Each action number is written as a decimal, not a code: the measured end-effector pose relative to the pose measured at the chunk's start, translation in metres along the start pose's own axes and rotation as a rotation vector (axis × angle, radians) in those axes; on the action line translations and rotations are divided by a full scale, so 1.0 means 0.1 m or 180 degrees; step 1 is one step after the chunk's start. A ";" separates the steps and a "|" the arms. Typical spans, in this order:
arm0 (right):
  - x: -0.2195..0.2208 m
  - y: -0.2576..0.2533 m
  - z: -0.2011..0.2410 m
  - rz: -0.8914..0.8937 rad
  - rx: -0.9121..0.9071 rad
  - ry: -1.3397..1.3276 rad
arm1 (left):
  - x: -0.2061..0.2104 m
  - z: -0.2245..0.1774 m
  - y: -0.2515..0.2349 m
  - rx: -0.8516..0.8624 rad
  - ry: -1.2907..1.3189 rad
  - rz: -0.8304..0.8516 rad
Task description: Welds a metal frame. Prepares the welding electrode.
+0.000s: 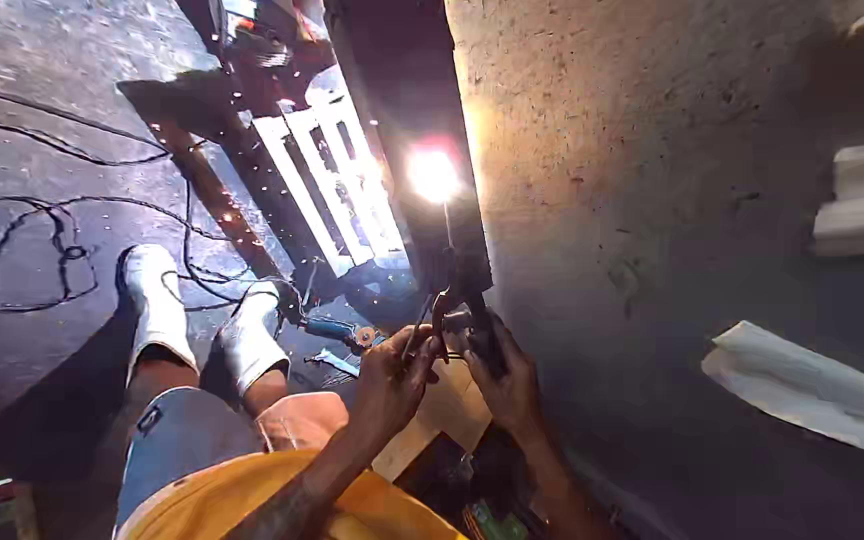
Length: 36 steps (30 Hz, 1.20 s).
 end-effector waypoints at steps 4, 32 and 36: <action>-0.03 0.03 0.02 -0.0056 -0.0023 0.0034 | 0.01 -0.04 0.03 0.0036 -0.0068 -0.0023; -0.03 -0.01 0.01 0.0010 0.0014 -0.0030 | 0.01 -0.05 -0.01 0.0034 0.0003 -0.0019; -0.04 0.02 0.02 -0.0029 0.0010 -0.0023 | 0.01 -0.05 0.02 0.0038 0.0037 -0.0017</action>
Point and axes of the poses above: each hand's wrist, its own y-axis away from the middle knuckle, its own x-axis out of the palm, z = x × y, the point moved 7 cm from there along -y, towards the middle knuckle, and after that the axes turned 9 degrees about y, right-handed, at the moved point
